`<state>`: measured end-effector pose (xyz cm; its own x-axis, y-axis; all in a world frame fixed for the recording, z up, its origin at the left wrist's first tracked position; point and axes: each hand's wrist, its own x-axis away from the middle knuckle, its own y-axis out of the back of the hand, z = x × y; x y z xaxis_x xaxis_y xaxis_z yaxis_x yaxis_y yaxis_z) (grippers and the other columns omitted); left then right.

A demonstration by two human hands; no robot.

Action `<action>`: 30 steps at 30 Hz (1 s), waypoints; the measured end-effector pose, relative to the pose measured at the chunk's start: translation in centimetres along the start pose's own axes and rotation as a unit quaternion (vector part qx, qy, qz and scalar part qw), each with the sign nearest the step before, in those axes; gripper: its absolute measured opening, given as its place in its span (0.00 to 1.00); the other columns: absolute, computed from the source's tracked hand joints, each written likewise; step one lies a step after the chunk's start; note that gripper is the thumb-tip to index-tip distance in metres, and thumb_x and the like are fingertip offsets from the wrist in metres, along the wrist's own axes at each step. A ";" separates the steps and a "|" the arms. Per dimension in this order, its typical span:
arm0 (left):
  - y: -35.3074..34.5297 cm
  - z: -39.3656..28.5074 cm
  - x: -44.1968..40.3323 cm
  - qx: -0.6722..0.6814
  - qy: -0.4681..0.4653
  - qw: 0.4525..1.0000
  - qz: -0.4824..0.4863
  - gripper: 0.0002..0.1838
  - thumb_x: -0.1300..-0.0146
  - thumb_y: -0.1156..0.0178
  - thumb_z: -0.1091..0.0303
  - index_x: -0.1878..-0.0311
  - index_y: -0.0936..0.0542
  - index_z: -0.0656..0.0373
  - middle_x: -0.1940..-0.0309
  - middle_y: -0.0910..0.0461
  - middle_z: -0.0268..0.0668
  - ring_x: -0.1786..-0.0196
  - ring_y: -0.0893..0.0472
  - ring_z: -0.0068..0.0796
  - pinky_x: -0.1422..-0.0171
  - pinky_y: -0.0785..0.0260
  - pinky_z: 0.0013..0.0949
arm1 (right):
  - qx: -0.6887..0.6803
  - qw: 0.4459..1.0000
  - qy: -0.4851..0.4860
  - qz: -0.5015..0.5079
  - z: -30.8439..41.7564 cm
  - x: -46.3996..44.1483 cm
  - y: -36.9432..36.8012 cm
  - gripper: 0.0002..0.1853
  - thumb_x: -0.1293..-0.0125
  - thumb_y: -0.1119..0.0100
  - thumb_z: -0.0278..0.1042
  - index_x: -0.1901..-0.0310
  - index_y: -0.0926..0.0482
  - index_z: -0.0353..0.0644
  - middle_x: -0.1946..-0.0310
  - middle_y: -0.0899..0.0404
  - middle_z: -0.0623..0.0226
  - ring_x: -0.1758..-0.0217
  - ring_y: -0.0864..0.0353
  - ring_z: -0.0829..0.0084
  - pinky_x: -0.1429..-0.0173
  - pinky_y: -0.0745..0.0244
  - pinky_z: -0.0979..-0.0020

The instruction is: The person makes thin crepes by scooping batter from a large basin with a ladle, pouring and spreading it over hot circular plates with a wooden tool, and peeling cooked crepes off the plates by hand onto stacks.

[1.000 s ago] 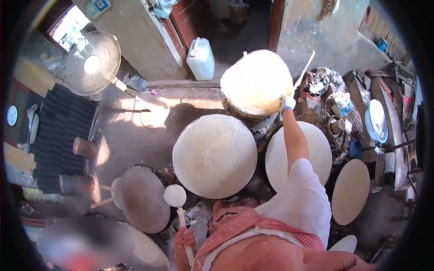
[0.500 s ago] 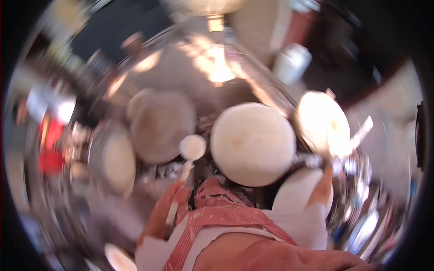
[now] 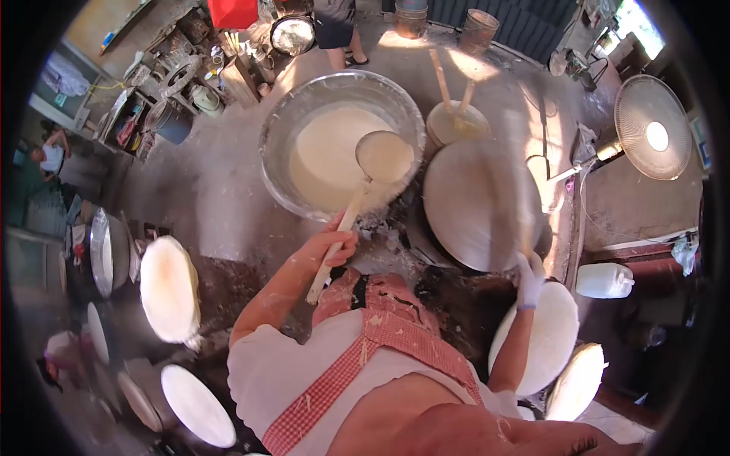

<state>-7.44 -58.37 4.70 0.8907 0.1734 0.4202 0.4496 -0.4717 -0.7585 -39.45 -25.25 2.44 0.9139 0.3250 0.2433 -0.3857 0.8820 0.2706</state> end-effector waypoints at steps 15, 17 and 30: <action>35.9 -8.6 -15.9 -0.207 0.084 0.905 -0.361 0.14 0.45 0.50 0.75 0.54 0.35 0.65 0.91 0.37 0.37 0.93 0.35 0.33 0.92 0.46 0.35 | 0.536 0.809 0.091 0.225 5.9 -3.7 -37.9 0.19 0.42 0.48 0.52 0.69 0.20 0.42 0.71 0.20 0.52 0.66 0.20 0.52 0.60 0.26 0.55; 34.3 -9.9 -16.1 -0.225 0.068 0.904 -0.358 0.14 0.44 0.49 0.75 0.54 0.36 0.64 0.90 0.37 0.36 0.93 0.35 0.31 0.92 0.46 0.34 | 0.583 0.763 0.130 0.245 4.6 -3.1 -38.9 0.20 0.42 0.48 0.53 0.70 0.20 0.42 0.72 0.20 0.53 0.66 0.19 0.53 0.61 0.26 0.55; 15.3 -20.6 -10.7 0.176 0.192 0.959 -0.115 0.14 0.36 0.42 0.64 0.69 0.40 0.48 0.86 0.43 0.24 0.89 0.43 0.12 0.91 0.55 0.16 | 0.424 0.882 0.200 0.048 6.4 5.8 -31.2 0.19 0.43 0.40 0.53 0.70 0.22 0.43 0.78 0.23 0.55 0.74 0.22 0.53 0.69 0.29 0.58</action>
<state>-11.48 -85.23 -1.19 0.7055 -0.1257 0.6974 0.6859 -0.1262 -0.7166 -22.94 -53.09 1.31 0.7780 0.6283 -0.0001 -0.2644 0.3276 0.9071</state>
